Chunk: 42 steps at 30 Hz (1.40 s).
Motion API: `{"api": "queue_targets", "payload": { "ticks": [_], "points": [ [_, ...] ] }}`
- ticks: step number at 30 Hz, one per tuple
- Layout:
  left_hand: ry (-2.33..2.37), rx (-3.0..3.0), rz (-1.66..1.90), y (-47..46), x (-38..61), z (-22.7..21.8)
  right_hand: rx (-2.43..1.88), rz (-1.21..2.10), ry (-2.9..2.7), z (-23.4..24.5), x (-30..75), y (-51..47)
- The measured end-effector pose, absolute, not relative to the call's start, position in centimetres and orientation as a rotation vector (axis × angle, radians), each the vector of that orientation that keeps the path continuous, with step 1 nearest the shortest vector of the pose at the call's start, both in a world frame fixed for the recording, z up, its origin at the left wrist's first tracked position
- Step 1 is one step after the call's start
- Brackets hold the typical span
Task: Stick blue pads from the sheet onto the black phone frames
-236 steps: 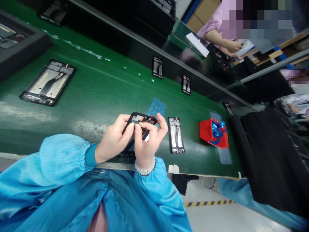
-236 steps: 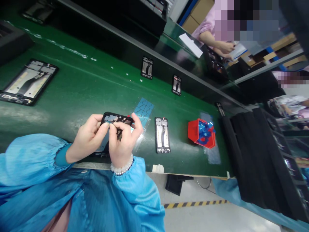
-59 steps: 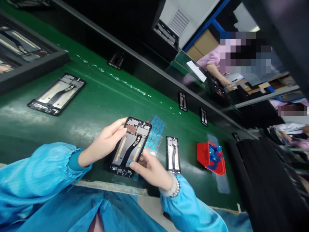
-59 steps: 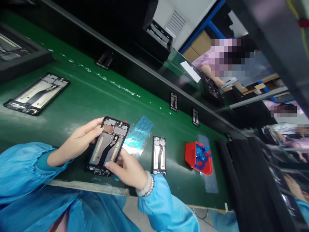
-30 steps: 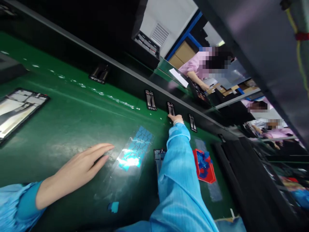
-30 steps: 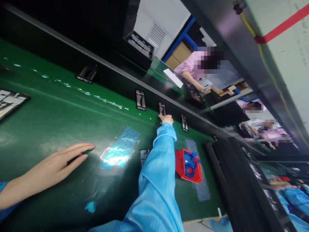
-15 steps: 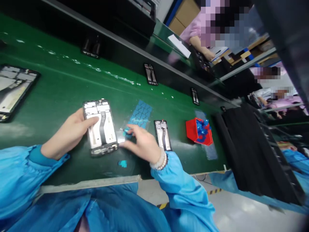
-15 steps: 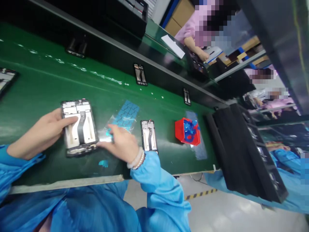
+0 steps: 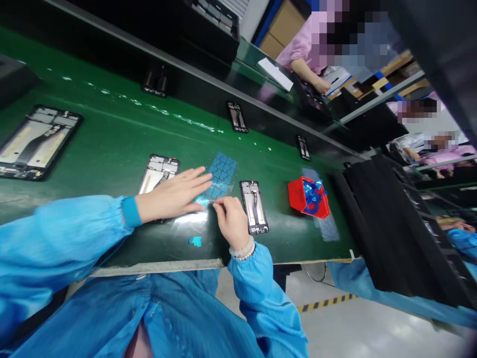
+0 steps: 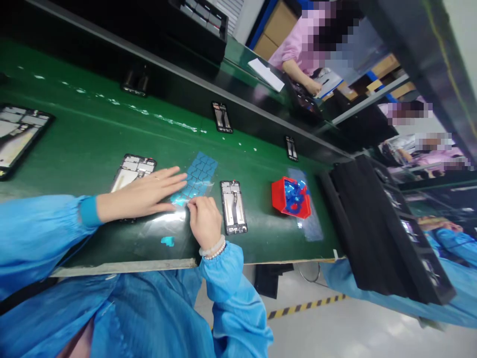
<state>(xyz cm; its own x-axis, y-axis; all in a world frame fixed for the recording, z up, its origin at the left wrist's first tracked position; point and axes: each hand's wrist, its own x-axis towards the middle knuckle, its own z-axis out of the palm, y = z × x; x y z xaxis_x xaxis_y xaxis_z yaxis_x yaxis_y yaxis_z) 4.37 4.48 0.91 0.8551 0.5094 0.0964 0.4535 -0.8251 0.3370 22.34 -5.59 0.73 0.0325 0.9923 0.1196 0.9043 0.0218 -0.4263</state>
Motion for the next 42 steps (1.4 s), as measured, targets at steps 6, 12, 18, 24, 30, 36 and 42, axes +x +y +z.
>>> {"api": "queue_targets", "payload": {
  "ticks": [6, 12, 18, 24, 30, 36, 42],
  "points": [
    [0.687, 2.715, 0.147, 5.5, 7.1, -0.8, -1.905, 0.322, -1.872, 0.4, 22.4, -6.2],
    [0.816, 2.652, 0.316, 4.5, 7.0, -0.4, -1.917, 0.268, -1.902, 0.6, 22.0, -5.8],
    [0.921, 2.577, 0.339, 4.5, 7.8, -0.1, -1.94, 0.196, -1.872, 0.0, 21.4, -5.0],
    [0.864, 2.534, 0.269, 4.6, 6.9, 0.7, -1.76, 0.294, -1.703, 0.0, 21.9, -4.7],
    [0.834, 1.963, 0.431, 3.3, 5.5, 2.4, -1.585, 0.806, -1.414, 3.0, 23.3, -5.1],
    [0.917, 1.514, 0.59, 1.0, 4.7, 2.9, -1.611, 0.74, -1.399, 3.9, 20.2, -5.1],
    [1.024, 1.285, 0.743, 0.4, 3.8, 3.3, -1.553, 0.608, -1.353, 3.9, 17.7, -5.0]
  ]
}}
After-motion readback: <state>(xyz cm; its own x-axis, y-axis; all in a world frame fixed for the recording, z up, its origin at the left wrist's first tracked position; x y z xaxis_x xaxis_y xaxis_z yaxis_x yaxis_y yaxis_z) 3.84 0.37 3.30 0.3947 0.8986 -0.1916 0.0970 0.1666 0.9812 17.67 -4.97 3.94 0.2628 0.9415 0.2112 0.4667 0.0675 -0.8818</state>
